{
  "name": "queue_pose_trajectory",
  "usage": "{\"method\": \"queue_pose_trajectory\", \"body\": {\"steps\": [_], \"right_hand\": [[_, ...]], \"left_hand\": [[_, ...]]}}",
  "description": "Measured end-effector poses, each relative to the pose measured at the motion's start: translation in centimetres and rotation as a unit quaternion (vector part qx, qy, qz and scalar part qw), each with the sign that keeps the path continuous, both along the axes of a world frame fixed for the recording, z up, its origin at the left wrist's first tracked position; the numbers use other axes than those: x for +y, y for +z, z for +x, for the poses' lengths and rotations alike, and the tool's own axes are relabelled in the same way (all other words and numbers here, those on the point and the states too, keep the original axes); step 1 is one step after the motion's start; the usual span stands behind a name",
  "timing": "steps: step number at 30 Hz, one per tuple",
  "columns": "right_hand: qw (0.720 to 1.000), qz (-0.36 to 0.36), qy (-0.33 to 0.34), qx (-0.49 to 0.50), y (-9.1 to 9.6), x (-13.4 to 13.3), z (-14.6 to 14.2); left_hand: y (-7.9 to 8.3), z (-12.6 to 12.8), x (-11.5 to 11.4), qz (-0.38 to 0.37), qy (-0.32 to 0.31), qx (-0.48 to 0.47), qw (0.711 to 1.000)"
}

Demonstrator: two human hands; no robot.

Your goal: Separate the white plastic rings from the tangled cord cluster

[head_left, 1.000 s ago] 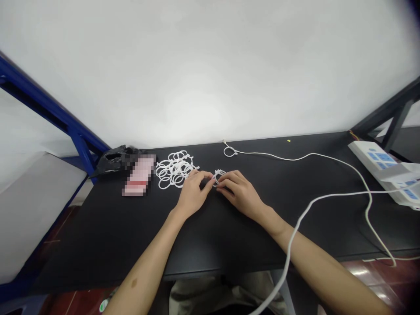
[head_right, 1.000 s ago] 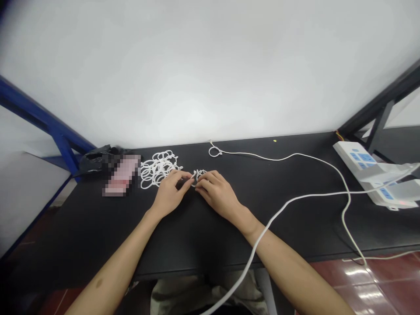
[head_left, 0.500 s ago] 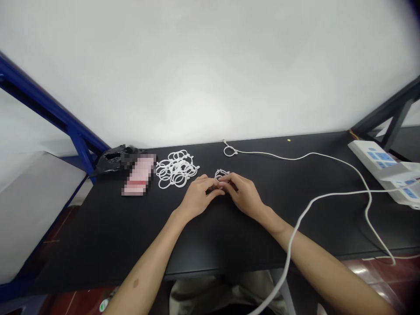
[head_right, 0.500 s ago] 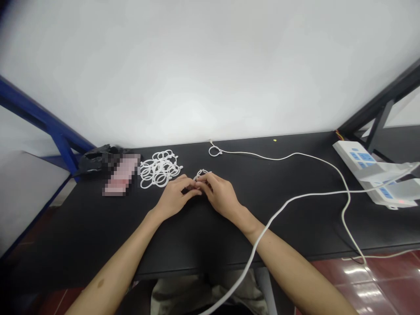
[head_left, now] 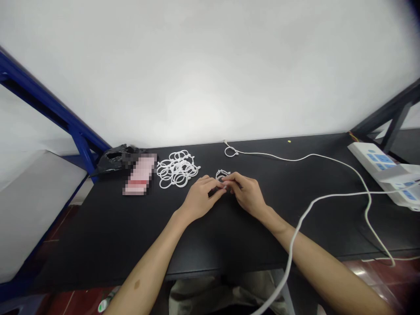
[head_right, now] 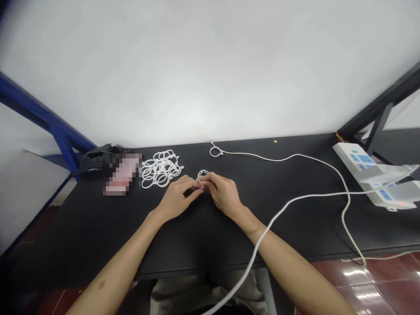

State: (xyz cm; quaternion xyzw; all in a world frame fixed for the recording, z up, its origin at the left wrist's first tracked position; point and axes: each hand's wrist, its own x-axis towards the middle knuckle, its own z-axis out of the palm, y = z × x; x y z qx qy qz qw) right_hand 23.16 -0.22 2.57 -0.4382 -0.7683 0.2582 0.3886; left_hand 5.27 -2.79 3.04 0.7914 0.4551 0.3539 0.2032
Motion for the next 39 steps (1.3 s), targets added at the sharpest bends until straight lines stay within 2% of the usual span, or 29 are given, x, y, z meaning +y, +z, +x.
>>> {"method": "queue_pose_trajectory", "body": {"steps": [3,6,8,11,13,15,18,21,25,28,31,35,39], "right_hand": [[1.0,-0.003,-0.023,-0.015,-0.1,0.1,0.1],[0.993,0.055,-0.048,-0.088,-0.4,0.3,0.2],[0.983,0.097,-0.054,-0.147,-0.6,0.5,0.2],[0.973,0.109,-0.043,-0.198,-1.0,0.5,0.2],[0.971,0.104,-0.031,-0.211,-1.2,0.6,0.2],[0.971,0.102,-0.023,-0.214,-1.4,0.6,0.3],[0.974,0.104,-0.015,-0.201,-1.6,0.7,0.3],[0.979,0.111,-0.006,-0.172,-1.5,0.8,0.3],[0.986,0.115,0.007,-0.12,-1.3,0.6,0.2],[0.987,0.124,0.028,-0.094,-1.1,0.4,0.1],[0.986,0.14,0.047,-0.083,-0.8,0.3,0.1],[0.988,0.138,0.057,-0.035,-0.3,0.1,0.0],[0.994,0.096,0.039,0.016,-0.2,0.0,-0.1]], "left_hand": [[0.0,-0.4,0.3,0.033,0.025,0.008,0.999],[-0.1,-1.4,0.8,0.086,0.11,0.051,0.989],[-0.1,-2.4,1.2,0.113,0.197,0.106,0.968],[-0.3,-3.8,1.7,0.112,0.316,0.185,0.924],[-0.3,-4.4,1.8,0.099,0.358,0.211,0.904],[-0.3,-4.5,1.8,0.097,0.373,0.213,0.898],[-0.2,-3.9,1.6,0.121,0.354,0.193,0.907],[-0.1,-2.7,1.2,0.131,0.29,0.154,0.935],[-0.3,-1.3,0.9,0.088,0.181,0.1,0.974],[-0.3,-0.8,0.8,0.041,0.142,0.053,0.988],[0.1,-0.7,0.6,-0.032,0.139,-0.021,0.99],[0.5,-1.0,0.6,-0.132,0.141,-0.117,0.974],[0.6,-1.1,0.7,-0.159,0.144,-0.139,0.967]]}}
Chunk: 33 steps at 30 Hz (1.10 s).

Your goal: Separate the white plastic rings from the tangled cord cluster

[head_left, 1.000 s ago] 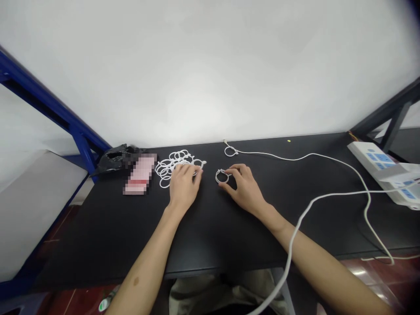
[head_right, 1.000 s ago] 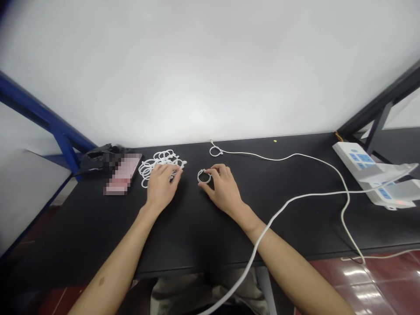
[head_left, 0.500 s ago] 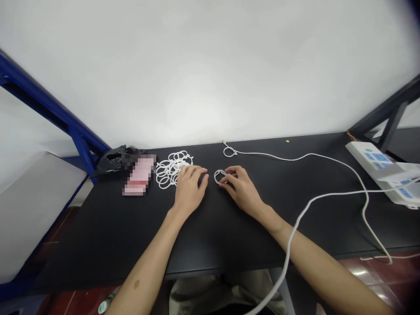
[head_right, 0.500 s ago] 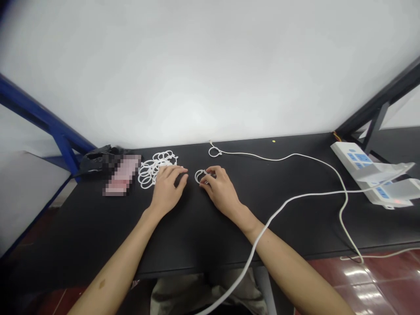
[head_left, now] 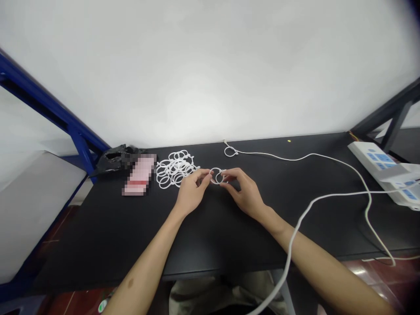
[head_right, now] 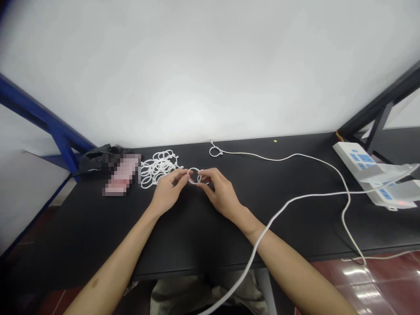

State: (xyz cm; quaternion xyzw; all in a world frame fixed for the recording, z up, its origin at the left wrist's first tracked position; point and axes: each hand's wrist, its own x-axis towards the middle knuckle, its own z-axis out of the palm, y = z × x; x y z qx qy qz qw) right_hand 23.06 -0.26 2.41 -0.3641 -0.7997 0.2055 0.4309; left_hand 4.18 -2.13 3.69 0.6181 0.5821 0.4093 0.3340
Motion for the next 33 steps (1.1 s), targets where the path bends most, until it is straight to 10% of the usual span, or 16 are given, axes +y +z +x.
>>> {"method": "queue_pose_trajectory", "body": {"steps": [33], "right_hand": [[0.997,-0.077,-0.013,0.003,0.46,0.31,0.06]], "left_hand": [[0.45,0.31,-0.48,0.069,-0.094,0.07,0.991]]}}
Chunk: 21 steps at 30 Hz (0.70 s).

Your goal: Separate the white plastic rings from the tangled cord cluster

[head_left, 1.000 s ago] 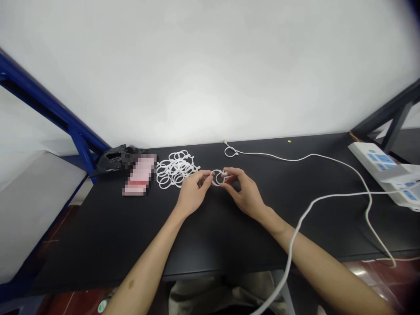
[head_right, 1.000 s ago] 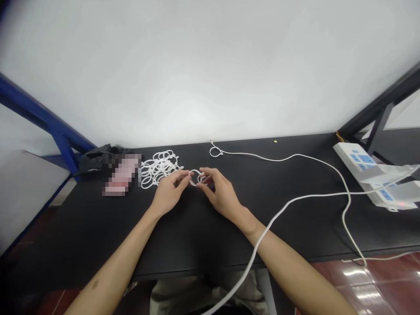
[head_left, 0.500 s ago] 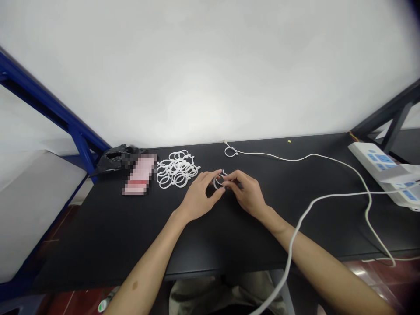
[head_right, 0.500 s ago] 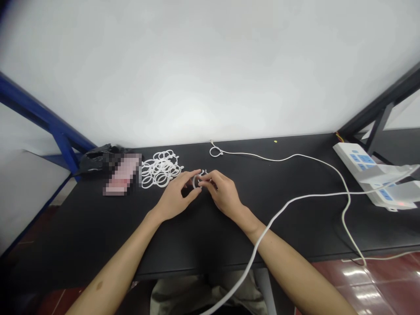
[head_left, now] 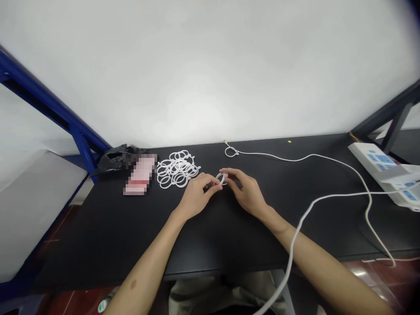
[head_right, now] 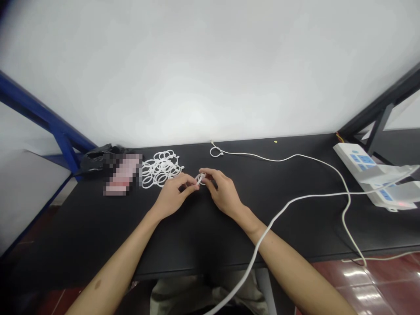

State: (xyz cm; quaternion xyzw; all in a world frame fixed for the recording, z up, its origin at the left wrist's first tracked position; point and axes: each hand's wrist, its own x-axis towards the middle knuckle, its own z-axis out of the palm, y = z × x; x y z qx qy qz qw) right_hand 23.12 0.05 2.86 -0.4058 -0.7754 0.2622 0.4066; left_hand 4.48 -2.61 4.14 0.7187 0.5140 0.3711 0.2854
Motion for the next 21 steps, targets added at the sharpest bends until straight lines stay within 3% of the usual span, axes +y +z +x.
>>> {"method": "queue_pose_trajectory", "body": {"steps": [5,11,21], "right_hand": [[1.0,0.002,-0.004,-0.013,0.09,0.04,0.01],[0.997,-0.07,-0.008,0.016,0.08,-0.15,-0.08],[1.0,-0.026,-0.005,0.012,0.26,-0.15,0.07]], "left_hand": [[-0.18,0.34,-0.14,0.011,-0.021,0.019,1.0],[-0.49,0.32,-0.07,0.038,-0.069,0.028,0.997],[-0.67,0.69,-0.21,0.048,-0.077,0.057,0.994]]}}
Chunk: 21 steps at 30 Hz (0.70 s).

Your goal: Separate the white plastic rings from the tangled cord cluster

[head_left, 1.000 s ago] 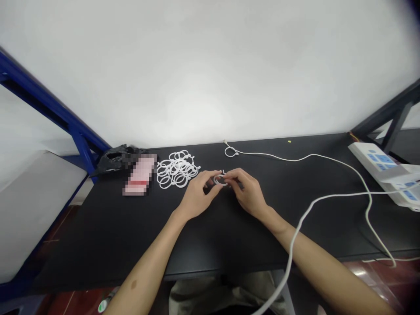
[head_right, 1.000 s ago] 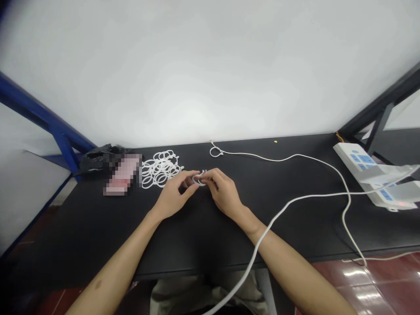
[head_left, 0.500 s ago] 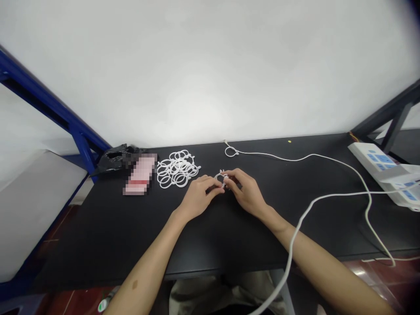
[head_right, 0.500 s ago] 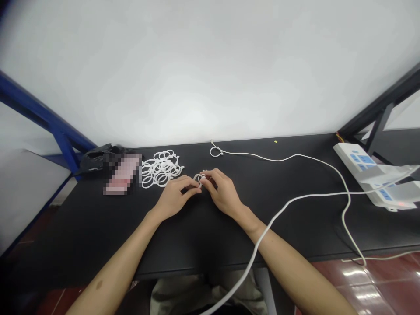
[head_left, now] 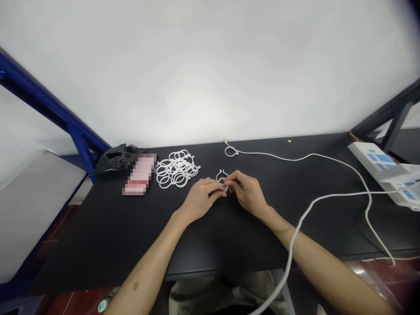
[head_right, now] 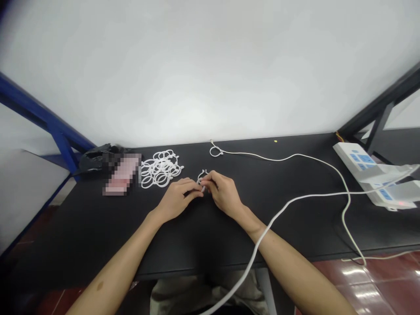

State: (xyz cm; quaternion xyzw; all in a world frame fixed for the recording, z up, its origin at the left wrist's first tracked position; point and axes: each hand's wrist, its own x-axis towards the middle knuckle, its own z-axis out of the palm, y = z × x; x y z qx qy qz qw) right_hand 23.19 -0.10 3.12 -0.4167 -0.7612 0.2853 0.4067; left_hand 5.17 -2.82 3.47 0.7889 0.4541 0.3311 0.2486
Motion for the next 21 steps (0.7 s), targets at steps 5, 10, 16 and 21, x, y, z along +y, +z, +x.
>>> {"method": "queue_pose_trajectory", "body": {"steps": [5,10,16,21], "right_hand": [[0.998,0.029,-0.039,-0.051,-0.9,0.4,0.1],[0.967,0.114,-0.058,-0.22,-1.9,0.6,0.2],[0.959,0.104,-0.044,-0.259,-2.0,0.6,0.3],[0.978,0.103,-0.021,-0.182,-1.8,0.6,0.2]], "left_hand": [[-0.2,-1.1,0.7,0.076,0.077,0.023,0.994],[-0.9,-4.0,1.8,0.168,0.291,0.163,0.928],[-0.9,-4.3,1.7,0.186,0.35,0.192,0.898],[-0.9,-1.7,1.1,0.126,0.223,0.112,0.96]]}}
